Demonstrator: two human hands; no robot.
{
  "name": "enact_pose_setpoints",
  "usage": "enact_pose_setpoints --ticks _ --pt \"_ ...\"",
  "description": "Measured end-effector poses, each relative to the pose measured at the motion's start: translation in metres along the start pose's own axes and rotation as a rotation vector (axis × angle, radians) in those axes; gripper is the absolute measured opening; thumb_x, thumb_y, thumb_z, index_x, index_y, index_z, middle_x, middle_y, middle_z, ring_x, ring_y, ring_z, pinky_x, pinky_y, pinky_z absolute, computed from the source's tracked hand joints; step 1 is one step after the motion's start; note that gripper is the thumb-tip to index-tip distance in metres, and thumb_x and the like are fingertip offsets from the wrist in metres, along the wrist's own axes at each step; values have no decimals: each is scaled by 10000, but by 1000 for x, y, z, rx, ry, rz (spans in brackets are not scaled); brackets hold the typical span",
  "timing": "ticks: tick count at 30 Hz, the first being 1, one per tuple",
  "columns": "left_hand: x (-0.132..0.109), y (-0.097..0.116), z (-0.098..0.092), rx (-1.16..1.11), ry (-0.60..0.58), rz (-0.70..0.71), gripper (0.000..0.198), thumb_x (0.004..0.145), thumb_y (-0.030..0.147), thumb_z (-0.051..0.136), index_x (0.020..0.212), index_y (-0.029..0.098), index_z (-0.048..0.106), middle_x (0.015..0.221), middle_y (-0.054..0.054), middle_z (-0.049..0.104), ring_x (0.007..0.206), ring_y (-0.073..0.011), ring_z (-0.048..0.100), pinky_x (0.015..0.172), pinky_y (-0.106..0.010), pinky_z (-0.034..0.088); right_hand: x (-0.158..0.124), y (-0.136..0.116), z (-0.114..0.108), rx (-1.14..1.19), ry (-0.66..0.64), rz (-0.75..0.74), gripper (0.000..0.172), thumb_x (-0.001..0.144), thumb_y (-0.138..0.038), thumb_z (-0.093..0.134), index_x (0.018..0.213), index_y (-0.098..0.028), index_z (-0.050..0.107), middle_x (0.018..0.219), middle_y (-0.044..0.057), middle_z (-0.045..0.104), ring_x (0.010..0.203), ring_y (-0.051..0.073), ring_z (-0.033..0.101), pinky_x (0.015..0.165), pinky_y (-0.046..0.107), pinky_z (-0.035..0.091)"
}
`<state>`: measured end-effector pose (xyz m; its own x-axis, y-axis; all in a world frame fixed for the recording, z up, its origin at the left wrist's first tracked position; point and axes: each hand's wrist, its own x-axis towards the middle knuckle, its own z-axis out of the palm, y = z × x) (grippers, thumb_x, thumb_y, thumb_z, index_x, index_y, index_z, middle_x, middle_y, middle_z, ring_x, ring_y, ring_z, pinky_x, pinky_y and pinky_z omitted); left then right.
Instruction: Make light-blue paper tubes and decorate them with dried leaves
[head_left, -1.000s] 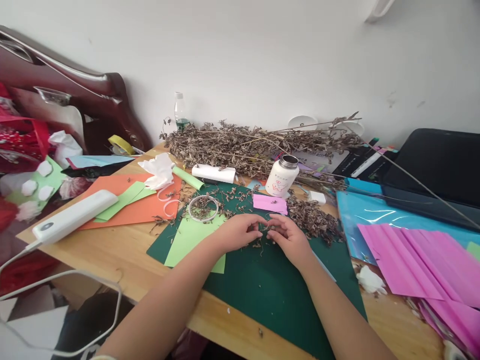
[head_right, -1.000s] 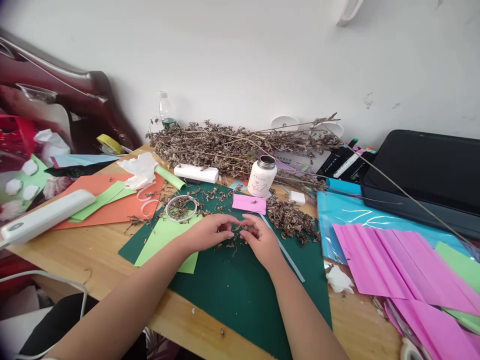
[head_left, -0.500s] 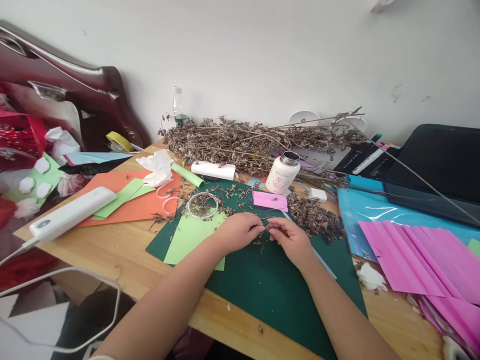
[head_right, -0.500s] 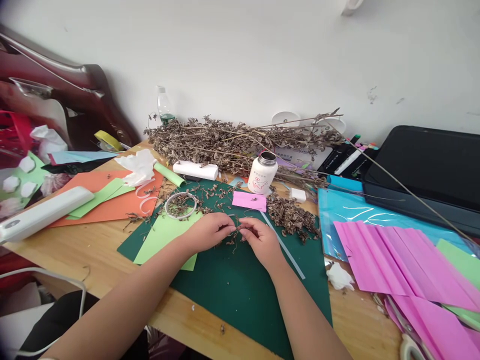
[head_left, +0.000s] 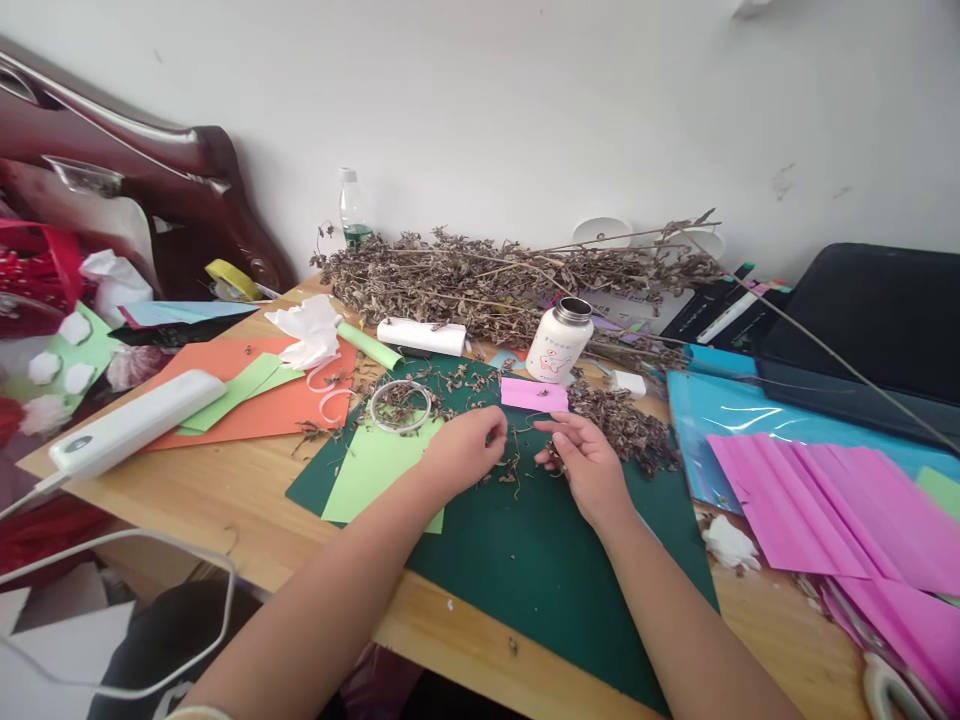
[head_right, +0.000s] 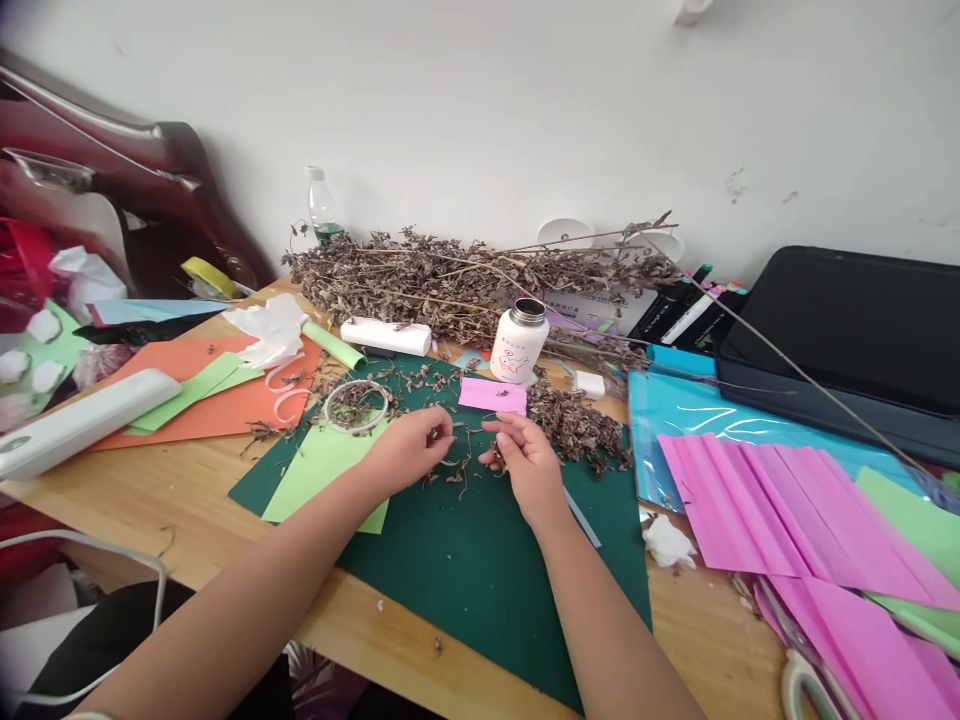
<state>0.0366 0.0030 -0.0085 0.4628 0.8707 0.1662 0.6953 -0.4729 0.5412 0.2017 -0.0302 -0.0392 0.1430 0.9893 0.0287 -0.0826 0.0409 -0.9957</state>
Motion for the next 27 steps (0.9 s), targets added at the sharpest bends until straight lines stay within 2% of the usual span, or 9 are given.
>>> enact_pose_setpoints --ticks 2,4,6,8,11,14,21,27 --pt "1 -3 0 43 82 -82 108 733 208 397 784 217 492 756 13 546 648 -126 503 521 -223 361 -1 0 0 10 1 6 276 697 -335 513 944 -229 454 928 34 571 512 84 555 479 240 436" --pt "1 -5 -2 62 107 -98 127 748 256 400 791 213 511 870 -8 546 719 -140 521 576 -242 395 -1 0 1 14 5 9 282 699 -341 509 954 -234 449 960 37 564 534 91 568 491 244 444" --pt "0 -3 -3 76 98 -27 175 746 337 420 767 204 531 1005 -25 515 813 -160 521 657 -266 414 -1 1 2 19 11 10 288 696 -345 512 955 -236 450 983 42 560 561 100 578 511 252 456" --pt "-2 2 -2 84 78 102 230 728 404 445 787 204 543 1062 -29 493 892 -177 499 744 -291 404 -1 1 3 34 4 9 299 685 -345 528 952 -235 452 995 49 559 582 109 583 535 267 469" --pt "-5 11 1 59 26 220 271 703 435 480 841 211 541 931 -25 540 875 -170 495 773 -298 395 -2 1 6 62 -24 -6 302 675 -331 546 945 -233 455 1004 55 563 649 126 589 602 293 485" --pt "-5 16 5 36 -17 225 268 680 441 509 786 198 547 824 -22 546 816 -164 502 731 -287 405 -4 0 8 67 -46 -20 283 672 -298 560 928 -229 462 1000 52 570 747 139 579 664 302 485" --pt "-3 10 9 77 -13 260 108 720 225 456 755 188 551 821 -20 546 789 -146 501 718 -262 400 -5 -1 11 72 -10 66 308 646 -294 584 919 -214 466 911 41 610 682 123 578 666 322 495" --pt "-2 8 7 -12 -10 243 120 736 216 432 739 182 547 786 -9 564 765 -133 503 690 -238 397 -5 -2 11 59 -12 73 279 637 -310 587 878 -200 498 842 29 623 719 128 580 686 325 491"
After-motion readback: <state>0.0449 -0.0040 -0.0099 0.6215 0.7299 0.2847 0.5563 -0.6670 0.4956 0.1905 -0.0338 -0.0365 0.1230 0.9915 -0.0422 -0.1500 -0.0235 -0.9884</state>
